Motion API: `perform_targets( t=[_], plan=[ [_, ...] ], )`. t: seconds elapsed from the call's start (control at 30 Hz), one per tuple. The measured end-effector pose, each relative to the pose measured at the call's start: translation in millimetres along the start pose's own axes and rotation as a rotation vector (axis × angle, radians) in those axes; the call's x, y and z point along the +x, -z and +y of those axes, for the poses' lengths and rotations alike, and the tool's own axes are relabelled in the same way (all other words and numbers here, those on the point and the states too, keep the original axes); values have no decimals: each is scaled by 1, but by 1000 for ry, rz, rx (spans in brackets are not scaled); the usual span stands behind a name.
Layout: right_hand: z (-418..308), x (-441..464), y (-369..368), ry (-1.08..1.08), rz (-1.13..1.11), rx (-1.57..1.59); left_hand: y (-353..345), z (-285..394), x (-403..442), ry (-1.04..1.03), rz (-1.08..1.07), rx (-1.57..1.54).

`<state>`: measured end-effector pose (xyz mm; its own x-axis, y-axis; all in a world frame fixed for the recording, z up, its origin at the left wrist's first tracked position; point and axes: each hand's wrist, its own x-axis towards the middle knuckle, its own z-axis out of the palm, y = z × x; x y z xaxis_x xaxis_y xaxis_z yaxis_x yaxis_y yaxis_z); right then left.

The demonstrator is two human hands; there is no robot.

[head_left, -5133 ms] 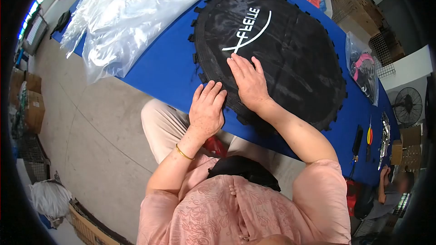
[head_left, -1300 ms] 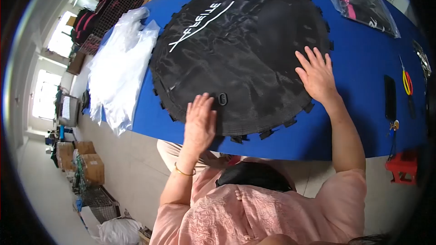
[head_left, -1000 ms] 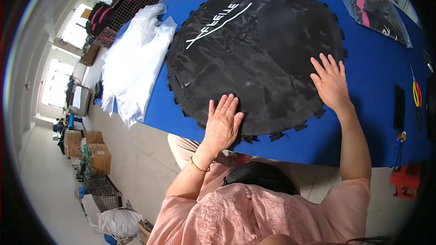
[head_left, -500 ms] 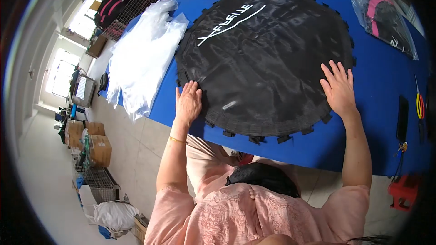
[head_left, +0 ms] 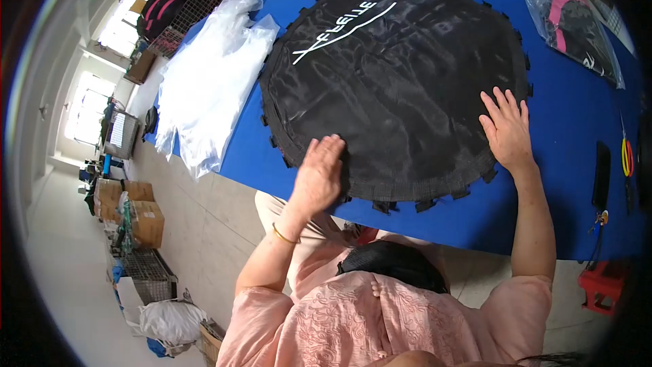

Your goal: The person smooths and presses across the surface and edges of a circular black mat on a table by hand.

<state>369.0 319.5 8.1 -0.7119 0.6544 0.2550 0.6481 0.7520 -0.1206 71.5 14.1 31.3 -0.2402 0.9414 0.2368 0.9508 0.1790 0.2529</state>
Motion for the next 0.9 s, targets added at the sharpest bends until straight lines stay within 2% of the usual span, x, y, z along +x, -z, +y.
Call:
perform_targets(
  t=[0.17,0.23,0.27,0.3,0.37,0.4,0.43,0.47,0.5,0.57,0.63,0.7,0.9],
  plan=[
    [-5,1,6,-26,-15,15,-5,41,2,-52,-4,-207],
    [-5,1,7,-29,-23,14,-5,43,9,12,66,-327],
    [-5,1,7,-30,-28,20,-4,43,13,-63,168,-235],
    [-4,1,7,-33,-29,20,1,49,14,-65,165,-236],
    [-3,2,5,-35,-27,-5,22,68,17,27,186,-506],
    [-5,2,6,-50,-39,-18,37,80,19,-15,210,-616],
    [-7,3,7,-59,-49,-30,58,95,14,120,84,-936],
    [-4,4,4,-42,-39,-35,73,109,15,24,65,-1210],
    [-2,4,1,-40,-31,-41,90,111,13,-89,-21,-1264],
    [-4,5,3,-49,-45,-60,109,135,15,-291,-50,-1580],
    [-1,7,0,-49,-59,-58,104,150,30,-716,-22,-1747],
    [-2,8,-1,-79,-94,-107,124,155,28,-674,-90,-1926],
    [4,7,-8,-78,-108,-161,128,169,25,-619,-127,-1911]
  ],
)
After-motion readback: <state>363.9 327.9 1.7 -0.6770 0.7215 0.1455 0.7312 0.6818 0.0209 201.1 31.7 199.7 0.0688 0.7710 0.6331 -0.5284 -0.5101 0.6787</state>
